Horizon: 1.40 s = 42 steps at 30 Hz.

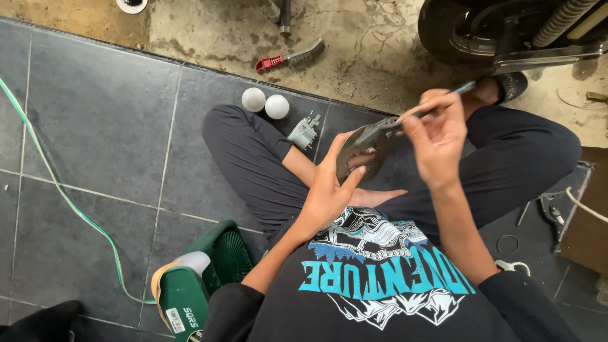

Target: Cleaning debris from the ventilation holes of a motorcycle brake disc using a small metal tool

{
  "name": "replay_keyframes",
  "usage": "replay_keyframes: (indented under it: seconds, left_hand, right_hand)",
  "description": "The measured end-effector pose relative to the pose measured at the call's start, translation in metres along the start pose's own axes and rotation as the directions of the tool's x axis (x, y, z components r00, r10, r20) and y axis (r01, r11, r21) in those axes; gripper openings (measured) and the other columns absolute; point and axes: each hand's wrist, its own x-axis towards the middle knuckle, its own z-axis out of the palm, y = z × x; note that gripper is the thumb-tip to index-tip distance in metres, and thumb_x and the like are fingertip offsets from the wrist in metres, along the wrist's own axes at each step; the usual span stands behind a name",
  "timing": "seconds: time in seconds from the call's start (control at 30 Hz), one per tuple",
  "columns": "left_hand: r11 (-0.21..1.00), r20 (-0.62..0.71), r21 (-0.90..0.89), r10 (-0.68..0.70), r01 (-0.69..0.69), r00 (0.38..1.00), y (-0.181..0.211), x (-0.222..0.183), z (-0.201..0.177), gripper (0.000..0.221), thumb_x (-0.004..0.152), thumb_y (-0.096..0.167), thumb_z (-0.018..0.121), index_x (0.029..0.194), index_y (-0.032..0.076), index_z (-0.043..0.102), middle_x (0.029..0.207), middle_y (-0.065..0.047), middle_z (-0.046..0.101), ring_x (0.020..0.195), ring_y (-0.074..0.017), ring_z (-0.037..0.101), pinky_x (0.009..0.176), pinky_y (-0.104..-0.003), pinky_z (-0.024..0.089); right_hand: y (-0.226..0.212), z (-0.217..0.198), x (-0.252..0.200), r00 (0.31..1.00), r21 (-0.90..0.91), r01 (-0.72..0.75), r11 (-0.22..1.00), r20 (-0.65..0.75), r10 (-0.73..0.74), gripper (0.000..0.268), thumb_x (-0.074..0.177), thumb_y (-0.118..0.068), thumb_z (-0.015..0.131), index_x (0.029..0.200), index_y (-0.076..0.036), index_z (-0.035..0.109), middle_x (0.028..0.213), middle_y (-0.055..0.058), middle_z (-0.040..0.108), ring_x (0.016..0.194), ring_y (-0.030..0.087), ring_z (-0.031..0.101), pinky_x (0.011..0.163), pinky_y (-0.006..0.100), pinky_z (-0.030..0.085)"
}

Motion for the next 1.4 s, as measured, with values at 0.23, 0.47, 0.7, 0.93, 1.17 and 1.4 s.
replay_keyframes:
  seconds: [0.23,0.47,0.7,0.93,1.17,1.4]
  left_hand:
    - [0.999,-0.012,0.047,-0.004,0.004,1.000,-0.002,-0.001,0.000,0.043,0.099,-0.004,0.054,0.141,0.006,0.048,0.122,-0.024,0.065,0.116,-0.0377,0.066,0.091,-0.051,0.058]
    - [0.998,-0.017,0.056,-0.003,0.004,1.000,-0.006,-0.003,-0.007,0.042,0.101,-0.002,0.052,0.141,0.007,0.048,0.121,-0.026,0.065,0.114,-0.0398,0.066,0.090,-0.051,0.058]
    - [0.999,-0.046,0.034,-0.003,0.004,0.999,0.000,-0.005,-0.002,0.042,0.100,-0.003,0.052,0.142,0.004,0.048,0.117,-0.028,0.066,0.111,-0.0381,0.067,0.087,-0.050,0.059]
    - [0.997,-0.042,0.081,0.017,-0.013,0.999,0.005,-0.007,0.001,0.041,0.101,0.000,0.052,0.141,0.005,0.049,0.117,-0.026,0.067,0.111,-0.0366,0.067,0.087,-0.050,0.059]
    - [0.996,-0.058,0.087,0.004,0.001,0.998,0.008,-0.002,-0.009,0.038,0.101,-0.001,0.051,0.138,0.007,0.052,0.121,-0.024,0.067,0.114,-0.0376,0.066,0.094,-0.052,0.056]
    - [0.993,-0.063,0.112,-0.018,0.025,0.998,0.015,0.002,-0.012,0.036,0.101,-0.001,0.049,0.137,0.008,0.052,0.118,-0.022,0.068,0.112,-0.0338,0.066,0.093,-0.049,0.057]
  right_hand:
    - [0.000,0.010,-0.006,0.999,0.125,-0.045,0.991,0.026,0.042,0.025,0.098,0.004,0.068,0.105,0.001,0.044,0.111,0.011,0.045,0.089,0.026,0.075,0.071,0.028,0.064]
    - [0.008,0.019,-0.020,0.996,0.183,-0.080,0.980,0.041,0.074,0.027,0.095,0.006,0.069,0.105,0.001,0.044,0.109,0.010,0.045,0.090,0.026,0.076,0.073,0.029,0.064]
    - [0.000,0.019,-0.018,0.998,0.041,-0.054,0.998,-0.018,0.054,0.027,0.100,-0.002,0.067,0.106,-0.002,0.041,0.110,0.008,0.043,0.092,0.020,0.072,0.078,0.026,0.063]
    - [-0.004,0.011,-0.012,0.998,0.001,-0.048,0.999,-0.039,0.048,0.027,0.102,-0.005,0.067,0.104,-0.006,0.040,0.111,0.007,0.043,0.099,0.012,0.059,0.084,0.023,0.056]
    - [0.007,0.027,-0.017,0.996,0.160,-0.089,0.983,-0.003,0.090,0.026,0.101,0.000,0.066,0.104,-0.004,0.040,0.113,0.007,0.043,0.096,0.014,0.067,0.084,0.025,0.059]
    - [0.013,0.033,-0.014,0.997,0.193,-0.077,0.978,0.010,0.076,0.029,0.095,0.004,0.069,0.101,-0.002,0.042,0.107,0.009,0.045,0.089,0.023,0.074,0.078,0.032,0.064]
